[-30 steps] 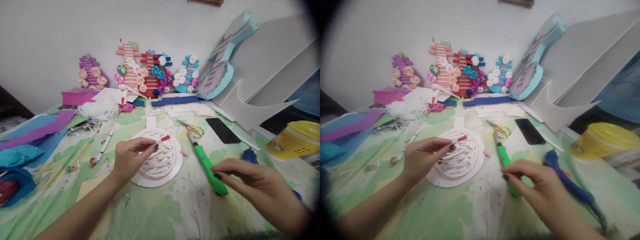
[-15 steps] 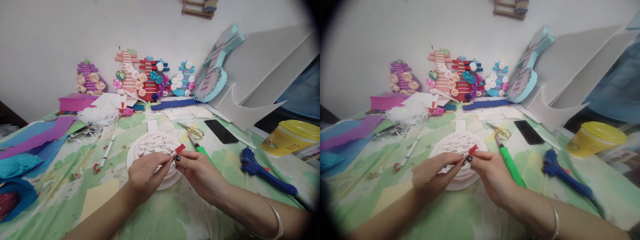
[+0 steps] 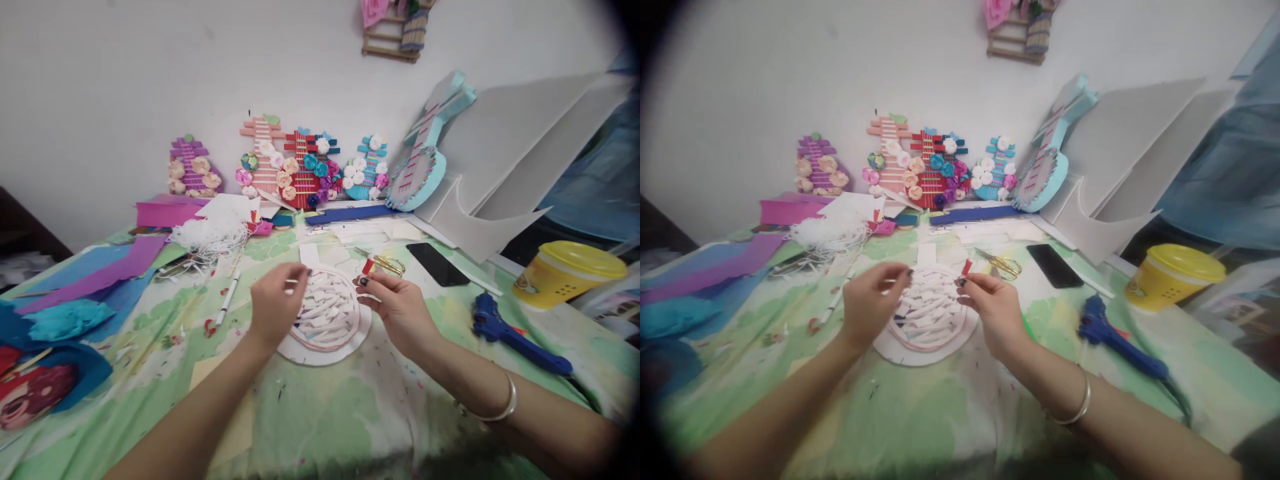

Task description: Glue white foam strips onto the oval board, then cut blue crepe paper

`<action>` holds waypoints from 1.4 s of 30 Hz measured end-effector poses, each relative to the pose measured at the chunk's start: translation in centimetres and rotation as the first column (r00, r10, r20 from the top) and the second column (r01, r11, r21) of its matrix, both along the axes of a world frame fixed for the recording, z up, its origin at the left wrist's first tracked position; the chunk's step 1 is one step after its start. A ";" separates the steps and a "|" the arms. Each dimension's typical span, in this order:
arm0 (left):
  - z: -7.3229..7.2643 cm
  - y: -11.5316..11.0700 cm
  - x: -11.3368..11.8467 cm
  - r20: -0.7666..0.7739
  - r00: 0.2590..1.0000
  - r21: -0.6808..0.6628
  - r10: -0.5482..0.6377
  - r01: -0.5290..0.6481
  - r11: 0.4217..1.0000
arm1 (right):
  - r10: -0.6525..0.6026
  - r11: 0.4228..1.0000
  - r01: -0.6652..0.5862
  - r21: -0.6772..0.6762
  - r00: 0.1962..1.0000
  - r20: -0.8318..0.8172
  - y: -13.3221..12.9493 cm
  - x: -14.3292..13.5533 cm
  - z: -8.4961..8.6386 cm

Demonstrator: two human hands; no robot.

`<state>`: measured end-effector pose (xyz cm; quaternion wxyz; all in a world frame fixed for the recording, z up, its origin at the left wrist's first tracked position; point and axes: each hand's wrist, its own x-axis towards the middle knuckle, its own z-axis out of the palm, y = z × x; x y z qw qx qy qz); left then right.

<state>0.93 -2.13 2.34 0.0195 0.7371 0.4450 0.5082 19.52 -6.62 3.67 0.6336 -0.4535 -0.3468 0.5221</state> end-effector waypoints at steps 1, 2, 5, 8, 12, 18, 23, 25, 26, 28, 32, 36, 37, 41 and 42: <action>0.0 0.9 -0.7 -0.046 0.993 -0.109 0.112 -0.117 0.987 | -0.018 1.000 0.018 0.002 0.999 0.038 0.1 0.5 -0.1; -0.1 1.8 -1.4 -0.126 0.967 -0.197 0.222 -0.244 0.950 | -0.031 1.000 0.031 -0.003 0.997 0.067 0.2 0.9 -0.2; -0.6 3.7 -2.8 -0.288 0.908 -0.487 0.305 -0.413 0.769 | -0.068 0.997 0.071 -0.025 0.993 0.098 -0.2 1.3 -0.7; -1.1 4.2 -3.2 -0.247 0.934 -0.645 0.259 -0.358 0.675 | -0.110 0.993 0.114 -0.022 0.986 0.126 -0.8 0.7 -1.6; -1.7 3.9 -2.9 -0.174 0.965 -0.680 0.195 -0.261 0.685 | -0.152 0.987 0.157 -0.025 0.979 0.137 -1.1 -0.1 -2.9; -1.8 4.0 -2.8 0.050 0.991 -0.678 0.126 -0.059 0.733 | -0.183 0.983 0.184 0.004 0.974 0.131 -1.1 0.2 -4.1; -0.1 3.5 -2.8 0.266 0.963 -0.524 0.049 0.102 0.846 | -0.188 0.979 0.174 0.107 0.972 0.140 -1.0 0.8 -4.0; 0.8 3.0 -2.8 0.359 0.933 -0.418 0.000 0.161 0.894 | -0.249 0.955 0.212 0.208 0.953 0.173 -1.0 1.0 -3.6; 1.2 2.8 -2.9 0.402 0.915 -0.365 -0.032 0.192 0.911 | -0.289 0.937 0.236 0.256 0.938 0.190 -1.0 1.0 -3.4; 1.9 2.2 -2.9 0.458 0.885 -0.278 -0.085 0.234 0.932 | -0.351 0.908 0.275 0.317 0.912 0.211 -1.0 1.0 -2.9; 2.5 1.5 -2.8 0.457 0.885 -0.207 -0.083 0.197 0.958 | -0.373 0.883 0.270 0.383 0.900 0.225 -1.2 0.9 -2.2; 2.2 1.6 -2.7 0.445 0.893 -0.234 -0.061 0.182 0.955 | -0.406 0.892 0.328 0.311 0.884 0.230 -1.3 1.1 -2.3; 2.0 1.7 -2.8 0.438 0.897 -0.230 -0.059 0.175 0.957 | -0.415 0.893 0.346 0.286 0.880 0.232 -1.3 1.2 -2.3; 1.5 2.1 -2.8 0.433 0.899 -0.188 -0.062 0.157 0.970 | -0.436 0.881 0.352 0.317 0.864 0.251 -1.5 1.4 -2.2; 1.4 2.2 -2.8 0.447 0.892 -0.180 -0.070 0.166 0.970 | -0.443 0.874 0.350 0.337 0.859 0.255 -1.6 1.4 -2.1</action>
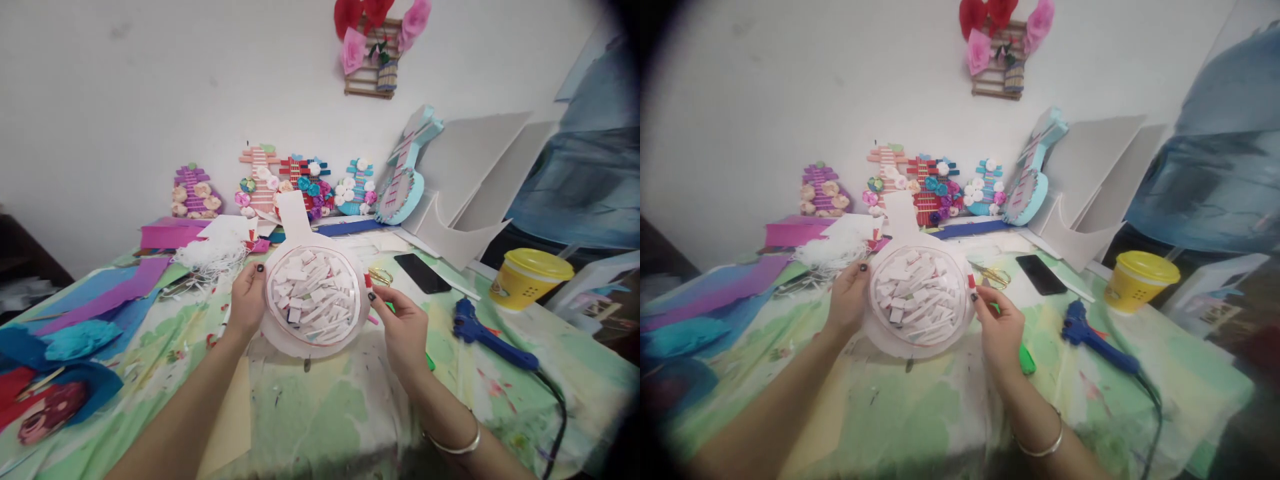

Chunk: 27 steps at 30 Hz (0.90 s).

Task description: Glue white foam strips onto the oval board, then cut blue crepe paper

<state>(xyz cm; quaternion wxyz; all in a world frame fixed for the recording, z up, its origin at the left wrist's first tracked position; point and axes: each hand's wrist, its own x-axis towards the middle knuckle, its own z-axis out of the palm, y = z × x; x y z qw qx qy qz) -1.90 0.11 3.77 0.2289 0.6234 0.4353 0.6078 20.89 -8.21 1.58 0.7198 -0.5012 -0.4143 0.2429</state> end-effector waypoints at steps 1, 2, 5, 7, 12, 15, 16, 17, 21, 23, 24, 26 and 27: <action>-0.1 0.1 0.0 0.020 1.000 0.001 -0.008 0.008 1.000 | -0.006 1.000 0.005 0.017 1.000 0.013 -0.1 0.0 0.0; -0.2 0.2 0.0 0.038 0.999 0.001 -0.017 0.017 1.000 | -0.014 0.999 0.013 0.033 1.000 0.023 -0.2 0.0 0.1; -0.6 0.4 -0.1 0.068 0.997 0.000 -0.027 0.027 1.000 | -0.022 0.997 0.019 0.070 0.999 0.045 -0.4 -0.1 0.0; -0.7 0.4 -0.1 0.087 0.996 0.002 -0.036 0.036 0.999 | -0.004 0.996 -0.001 0.091 0.999 0.053 -0.4 -0.2 -0.1; -0.9 0.5 -0.1 0.098 0.993 -0.002 -0.060 0.060 0.998 | 0.032 0.996 -0.036 0.087 0.998 0.045 -0.4 -0.2 -0.3; -0.8 0.4 -0.1 0.070 0.995 0.010 -0.074 0.074 0.997 | 0.016 0.996 -0.022 0.085 0.997 0.073 -0.4 -0.3 -0.4; -0.7 0.3 0.0 0.064 0.995 0.015 -0.079 0.078 0.997 | 0.006 0.996 -0.013 0.088 0.997 0.082 -0.4 -0.3 -0.4; -0.6 0.2 0.0 0.057 0.995 0.018 -0.083 0.082 0.996 | -0.005 0.996 -0.003 0.090 0.996 0.094 -0.4 -0.3 -0.4; -0.2 -0.2 0.2 0.053 0.994 0.020 -0.093 0.092 0.996 | -0.039 0.993 0.020 0.118 0.985 0.168 -0.4 -0.3 -0.5; 0.0 -0.3 0.3 0.054 0.994 0.020 -0.096 0.095 0.995 | -0.063 0.988 0.030 0.150 0.974 0.217 -0.4 -0.3 -0.4; 0.0 -0.3 0.3 0.056 0.994 0.020 -0.098 0.097 0.995 | -0.082 0.985 0.040 0.170 0.965 0.247 -0.3 -0.3 -0.4; 0.1 -0.4 0.3 0.060 0.993 0.020 -0.103 0.102 0.995 | -0.132 0.976 0.068 0.209 0.942 0.310 -0.3 -0.2 -0.2; 0.1 -0.4 0.3 0.061 0.993 0.019 -0.105 0.104 0.994 | -0.155 0.971 0.081 0.226 0.929 0.336 -0.2 -0.2 -0.1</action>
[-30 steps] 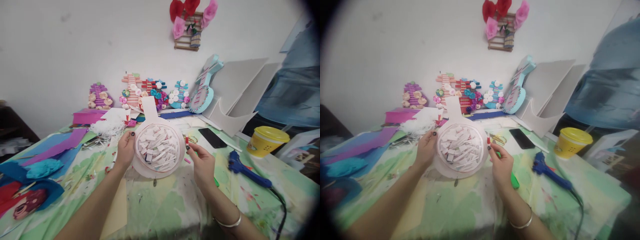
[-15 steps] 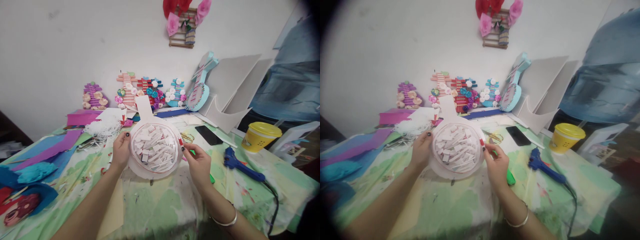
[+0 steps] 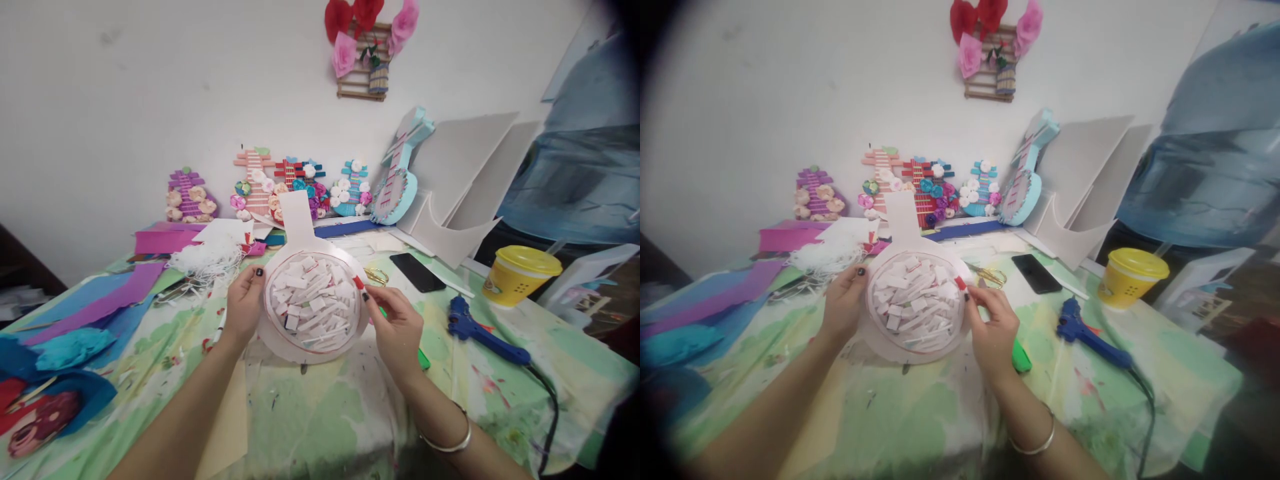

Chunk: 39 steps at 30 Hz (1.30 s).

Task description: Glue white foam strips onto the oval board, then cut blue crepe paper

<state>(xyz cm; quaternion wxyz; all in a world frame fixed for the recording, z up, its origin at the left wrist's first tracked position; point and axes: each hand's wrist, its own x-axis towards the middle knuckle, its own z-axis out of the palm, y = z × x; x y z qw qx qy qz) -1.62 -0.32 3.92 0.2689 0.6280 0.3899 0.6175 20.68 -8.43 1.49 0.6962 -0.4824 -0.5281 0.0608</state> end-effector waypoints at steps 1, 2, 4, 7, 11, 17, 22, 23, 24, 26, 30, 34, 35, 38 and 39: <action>0.0 0.0 0.0 -0.001 1.000 -0.005 0.000 0.000 1.000 | -0.017 1.000 0.016 0.016 1.000 0.023 0.0 0.0 0.1; 0.1 -0.1 0.0 -0.004 1.000 -0.008 0.001 -0.001 1.000 | -0.029 0.999 0.028 0.030 0.999 0.041 0.0 0.0 0.2; 0.2 -0.3 0.0 -0.010 1.000 -0.010 0.010 -0.010 1.000 | -0.043 0.998 0.040 0.051 0.997 0.066 0.1 0.0 0.3; 0.4 -0.5 0.1 -0.005 1.000 -0.013 0.006 -0.006 1.000 | -0.044 0.997 0.039 0.060 0.995 0.086 0.1 0.0 0.2; 0.5 -0.6 0.2 -0.003 1.000 -0.011 0.001 -0.001 1.000 | -0.024 0.999 0.021 0.042 0.996 0.080 0.1 0.1 0.0; 0.4 -0.5 0.3 -0.032 0.999 -0.014 0.018 -0.018 1.000 | -0.002 1.000 0.000 0.024 0.999 0.053 0.0 0.2 -0.2; 0.2 -0.5 0.4 -0.037 0.998 -0.070 0.052 -0.054 0.996 | 0.011 1.000 -0.011 0.002 0.999 0.031 -0.2 0.1 -0.4; 0.2 -0.4 0.4 -0.033 0.998 -0.080 0.052 -0.054 0.995 | 0.013 1.000 -0.013 -0.011 1.000 0.027 -0.2 0.1 -0.4; 0.1 -0.4 0.4 -0.028 0.998 -0.086 0.050 -0.053 0.995 | 0.016 1.000 -0.015 -0.026 1.000 0.024 -0.2 0.1 -0.5; 0.0 -0.2 0.3 -0.022 0.998 -0.091 0.052 -0.054 0.994 | 0.023 0.999 -0.022 -0.048 1.000 0.019 -0.3 0.1 -0.5; -0.2 0.1 0.2 -0.034 0.998 -0.090 0.060 -0.063 0.994 | 0.036 0.998 -0.035 -0.052 0.999 0.017 -0.4 0.2 -0.6; -0.6 0.5 0.1 -0.064 0.996 -0.098 0.066 -0.073 0.993 | 0.052 0.993 -0.053 -0.102 0.999 -0.011 -0.5 0.2 -0.6; -0.7 0.6 0.0 -0.065 0.995 -0.102 0.069 -0.075 0.992 | 0.058 0.991 -0.059 -0.116 0.998 -0.016 -0.5 0.3 -0.7; -1.1 0.9 -0.1 -0.053 0.997 -0.130 0.059 -0.065 0.989 | 0.080 0.988 -0.082 -0.135 0.997 -0.016 -0.6 0.3 -0.7; -1.2 1.0 -0.2 -0.050 0.997 -0.138 0.056 -0.062 0.989 | 0.085 0.987 -0.086 -0.134 0.996 -0.010 -0.5 0.3 -0.8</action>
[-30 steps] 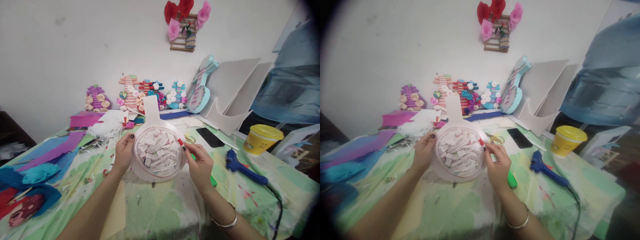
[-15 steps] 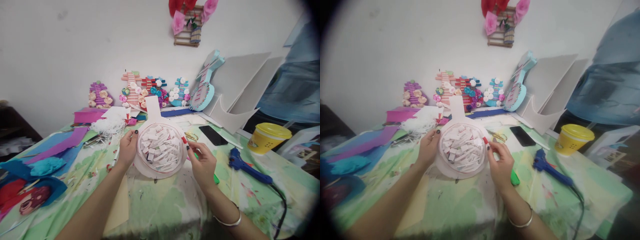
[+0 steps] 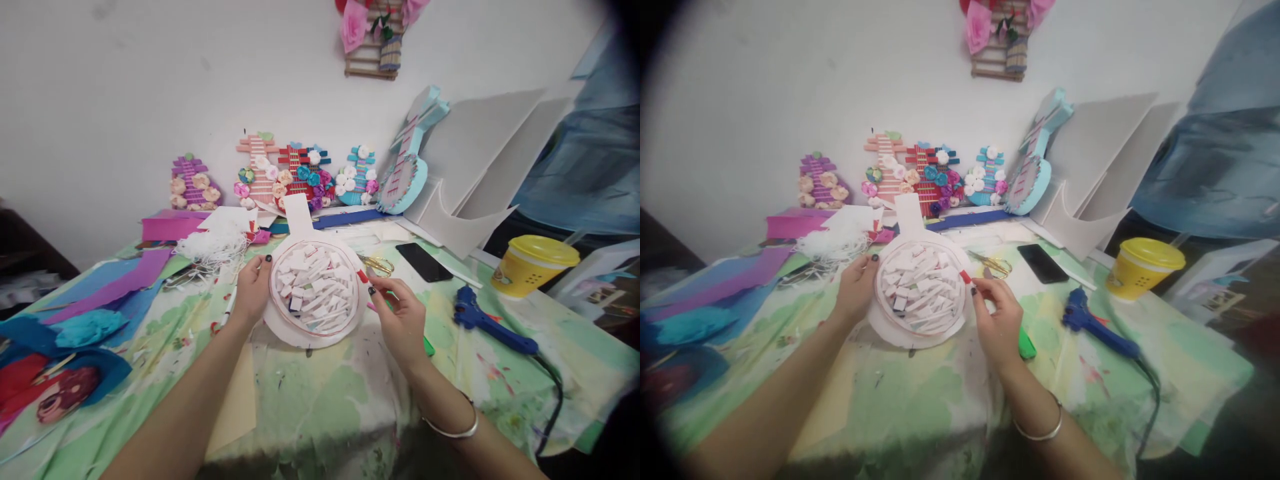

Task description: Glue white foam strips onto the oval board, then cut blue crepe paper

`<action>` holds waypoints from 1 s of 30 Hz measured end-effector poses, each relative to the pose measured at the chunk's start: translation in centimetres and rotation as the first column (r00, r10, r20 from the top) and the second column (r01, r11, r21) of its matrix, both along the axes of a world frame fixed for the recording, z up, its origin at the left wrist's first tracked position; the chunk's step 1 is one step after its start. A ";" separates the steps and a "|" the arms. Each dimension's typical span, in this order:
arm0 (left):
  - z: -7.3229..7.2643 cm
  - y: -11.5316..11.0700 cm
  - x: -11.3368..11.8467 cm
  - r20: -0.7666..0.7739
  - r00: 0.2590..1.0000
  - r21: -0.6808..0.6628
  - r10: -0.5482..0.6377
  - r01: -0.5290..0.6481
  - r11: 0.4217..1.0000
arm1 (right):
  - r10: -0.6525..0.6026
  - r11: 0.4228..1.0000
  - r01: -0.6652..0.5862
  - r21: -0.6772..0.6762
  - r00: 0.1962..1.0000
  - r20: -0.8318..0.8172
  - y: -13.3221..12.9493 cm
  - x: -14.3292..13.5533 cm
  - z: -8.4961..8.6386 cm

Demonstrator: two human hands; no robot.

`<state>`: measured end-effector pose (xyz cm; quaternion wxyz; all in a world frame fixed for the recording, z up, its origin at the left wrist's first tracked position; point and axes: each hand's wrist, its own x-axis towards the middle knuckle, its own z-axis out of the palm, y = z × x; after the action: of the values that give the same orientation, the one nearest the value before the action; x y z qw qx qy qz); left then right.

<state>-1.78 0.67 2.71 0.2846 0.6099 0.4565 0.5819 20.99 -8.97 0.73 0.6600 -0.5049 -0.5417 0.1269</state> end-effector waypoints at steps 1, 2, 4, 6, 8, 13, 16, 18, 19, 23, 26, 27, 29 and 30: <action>-0.1 0.1 0.0 0.003 1.000 -0.003 0.000 0.000 1.000 | 0.005 1.000 -0.005 0.006 1.000 0.013 0.0 0.0 0.0; -0.2 0.1 0.0 0.005 1.000 -0.004 0.001 -0.001 1.000 | 0.009 1.000 -0.009 0.016 0.999 0.035 0.0 0.0 0.0; -0.2 0.2 0.0 0.007 1.000 -0.003 0.005 -0.005 1.000 | 0.015 0.999 -0.020 0.046 0.995 0.101 0.1 0.0 0.1; -0.2 0.1 0.0 0.007 1.000 -0.008 0.007 -0.007 1.000 | 0.020 0.996 -0.035 0.080 0.983 0.185 0.0 -0.1 0.2; -0.1 0.1 0.1 0.010 1.000 -0.019 0.006 -0.006 1.000 | 0.023 0.992 -0.055 0.112 0.964 0.267 -0.1 -0.1 0.3; -0.1 0.0 0.2 0.028 1.000 -0.031 0.002 -0.001 1.000 | 0.058 0.977 -0.139 0.163 0.904 0.423 0.1 -0.3 0.1; -0.2 0.1 0.2 0.019 1.000 -0.027 0.013 -0.013 1.000 | 0.073 0.957 -0.205 0.206 0.856 0.512 0.4 -0.5 0.0; -0.2 0.1 0.2 0.017 1.000 -0.024 0.008 -0.008 1.000 | 0.065 0.949 -0.223 0.224 0.832 0.552 0.6 -0.5 0.0; -0.2 0.1 0.2 0.019 1.000 -0.023 0.001 -0.001 1.000 | 0.057 0.948 -0.221 0.231 0.828 0.558 0.7 -0.5 0.0; -0.2 0.2 0.1 0.018 1.000 -0.021 -0.011 0.011 1.000 | 0.018 0.950 -0.185 0.251 0.836 0.548 0.9 -0.3 -0.1; -0.4 0.3 0.1 0.017 1.000 -0.037 -0.024 0.024 0.999 | 0.018 0.947 -0.193 0.258 0.831 0.555 0.9 -0.2 -0.2; -0.4 0.3 0.1 0.017 0.999 -0.042 -0.032 0.032 0.999 | 0.022 0.945 -0.201 0.259 0.826 0.563 0.9 -0.3 -0.2; -0.5 0.3 0.1 0.015 0.999 -0.043 -0.045 0.045 0.998 | 0.027 0.942 -0.217 0.255 0.809 0.587 0.9 -0.5 -0.1; -0.5 0.2 0.1 0.017 0.999 -0.043 -0.048 0.049 0.998 | 0.030 0.942 -0.224 0.251 0.799 0.600 0.9 -0.6 -0.1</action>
<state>-1.67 0.91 2.21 0.3156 0.6097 0.4517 0.5698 20.43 -8.05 0.68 0.5202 -0.3716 -0.7651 -0.0776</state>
